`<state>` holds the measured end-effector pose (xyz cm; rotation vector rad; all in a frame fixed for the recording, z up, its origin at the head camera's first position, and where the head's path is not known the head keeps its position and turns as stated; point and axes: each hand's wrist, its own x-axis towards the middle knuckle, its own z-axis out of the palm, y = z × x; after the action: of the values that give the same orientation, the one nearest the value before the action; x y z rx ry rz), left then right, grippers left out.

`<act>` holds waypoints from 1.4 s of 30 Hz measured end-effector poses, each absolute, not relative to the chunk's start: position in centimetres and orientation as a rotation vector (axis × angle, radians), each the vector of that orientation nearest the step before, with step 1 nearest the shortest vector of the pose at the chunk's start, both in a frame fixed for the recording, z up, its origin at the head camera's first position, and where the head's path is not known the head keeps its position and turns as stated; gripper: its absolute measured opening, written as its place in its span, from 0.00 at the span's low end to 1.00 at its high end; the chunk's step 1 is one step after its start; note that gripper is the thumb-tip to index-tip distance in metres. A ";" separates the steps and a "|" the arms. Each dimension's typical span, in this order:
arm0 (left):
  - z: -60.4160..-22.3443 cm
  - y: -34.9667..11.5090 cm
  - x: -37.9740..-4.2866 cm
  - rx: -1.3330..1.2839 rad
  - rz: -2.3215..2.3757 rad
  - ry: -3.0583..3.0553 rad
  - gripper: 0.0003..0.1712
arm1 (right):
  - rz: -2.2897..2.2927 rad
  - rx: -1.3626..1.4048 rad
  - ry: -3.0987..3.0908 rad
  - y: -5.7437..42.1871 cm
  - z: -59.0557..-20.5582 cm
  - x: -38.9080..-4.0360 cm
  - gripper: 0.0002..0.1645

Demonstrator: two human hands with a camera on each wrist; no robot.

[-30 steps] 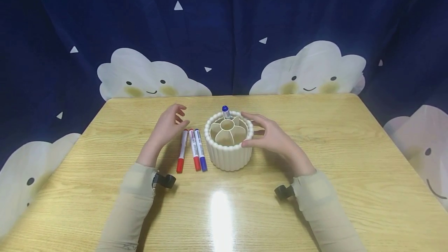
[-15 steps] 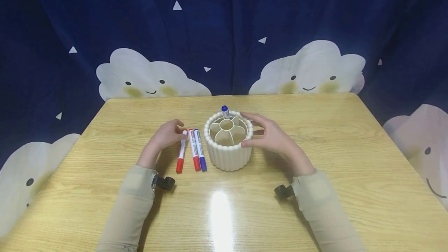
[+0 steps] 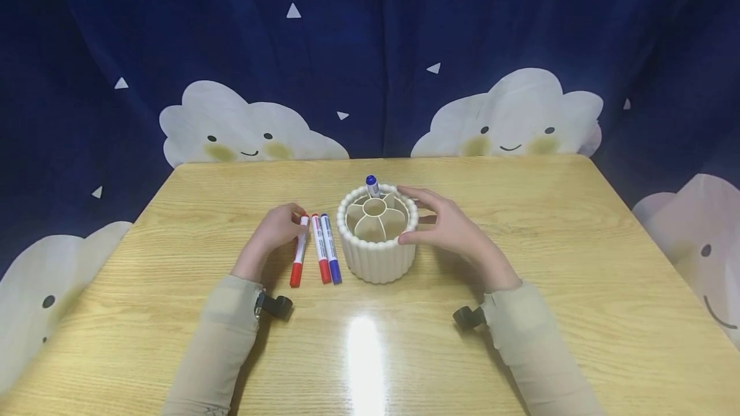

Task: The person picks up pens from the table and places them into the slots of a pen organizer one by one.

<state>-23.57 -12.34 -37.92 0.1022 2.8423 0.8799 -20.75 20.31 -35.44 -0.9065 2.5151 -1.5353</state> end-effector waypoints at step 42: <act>-29.6 -10.8 -21.5 0.304 1.904 3.109 0.23 | -1.538 -0.913 2.523 20.4 -35.9 -20.8 0.48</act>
<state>-21.50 -10.79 -29.60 0.3041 3.1088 1.9039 -20.82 20.45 -35.92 -0.9133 2.5227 -1.5376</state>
